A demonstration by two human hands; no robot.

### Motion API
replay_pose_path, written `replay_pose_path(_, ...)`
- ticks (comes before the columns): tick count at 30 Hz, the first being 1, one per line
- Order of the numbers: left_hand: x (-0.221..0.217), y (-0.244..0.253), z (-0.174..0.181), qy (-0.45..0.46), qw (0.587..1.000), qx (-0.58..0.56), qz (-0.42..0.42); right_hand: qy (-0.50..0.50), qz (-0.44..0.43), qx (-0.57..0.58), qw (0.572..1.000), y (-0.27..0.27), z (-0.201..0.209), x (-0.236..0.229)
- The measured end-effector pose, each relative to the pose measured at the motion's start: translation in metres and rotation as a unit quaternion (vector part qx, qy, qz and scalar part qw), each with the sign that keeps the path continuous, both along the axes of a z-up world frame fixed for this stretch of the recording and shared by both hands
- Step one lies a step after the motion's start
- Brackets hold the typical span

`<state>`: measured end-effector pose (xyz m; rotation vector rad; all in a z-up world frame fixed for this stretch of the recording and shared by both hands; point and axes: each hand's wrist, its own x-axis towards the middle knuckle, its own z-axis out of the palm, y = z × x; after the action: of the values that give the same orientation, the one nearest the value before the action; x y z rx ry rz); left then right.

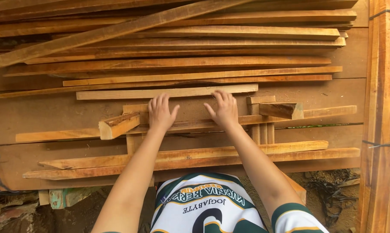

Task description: The recorder is sorting and stacking thin wooden planks into a notched wooden rack at a workshop.

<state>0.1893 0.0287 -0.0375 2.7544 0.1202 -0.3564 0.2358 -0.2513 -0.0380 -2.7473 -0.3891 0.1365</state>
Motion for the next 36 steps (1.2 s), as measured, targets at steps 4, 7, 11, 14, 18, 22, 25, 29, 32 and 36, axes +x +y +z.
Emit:
replay_pose_path(4,0.058,0.005,0.039,0.030,1.000,-0.006,0.002,-0.050,-0.005,0.027,0.998,0.024,0.032,0.041)
replay_pose_path(7,0.072,0.011,0.023,0.088,0.995,0.044,-0.015,0.021,0.010,-0.023,0.999,0.025,0.017,0.053)
replay_pose_path(11,0.075,0.019,-0.010,0.059,0.990,0.122,-0.028,-0.011,0.017,-0.074,0.997,0.021,-0.005,0.059)
replay_pose_path(14,0.078,0.022,-0.024,0.053,0.991,0.122,-0.029,-0.048,0.021,-0.059,0.997,0.013,-0.019,0.066)
replay_pose_path(18,0.085,0.034,-0.045,0.105,0.991,0.078,-0.042,-0.017,0.032,-0.056,0.998,0.007,-0.035,0.072)
replay_pose_path(22,0.080,0.035,-0.014,0.120,0.990,0.065,-0.034,-0.050,0.060,-0.070,0.994,0.004,-0.011,0.072)
replay_pose_path(25,0.074,0.028,0.054,0.050,0.998,0.015,-0.027,-0.076,0.058,0.023,0.995,0.004,0.045,0.074)
replay_pose_path(29,0.050,0.011,0.154,-0.021,0.991,0.121,-0.049,-0.152,0.078,0.093,0.981,0.009,0.120,0.056)
replay_pose_path(32,0.047,-0.007,0.214,-0.060,0.987,0.118,-0.087,-0.206,0.104,0.118,0.966,0.022,0.181,0.044)
replay_pose_path(36,0.039,-0.029,0.257,-0.061,0.977,0.045,-0.199,-0.193,0.140,0.073,0.968,0.020,0.237,0.016)
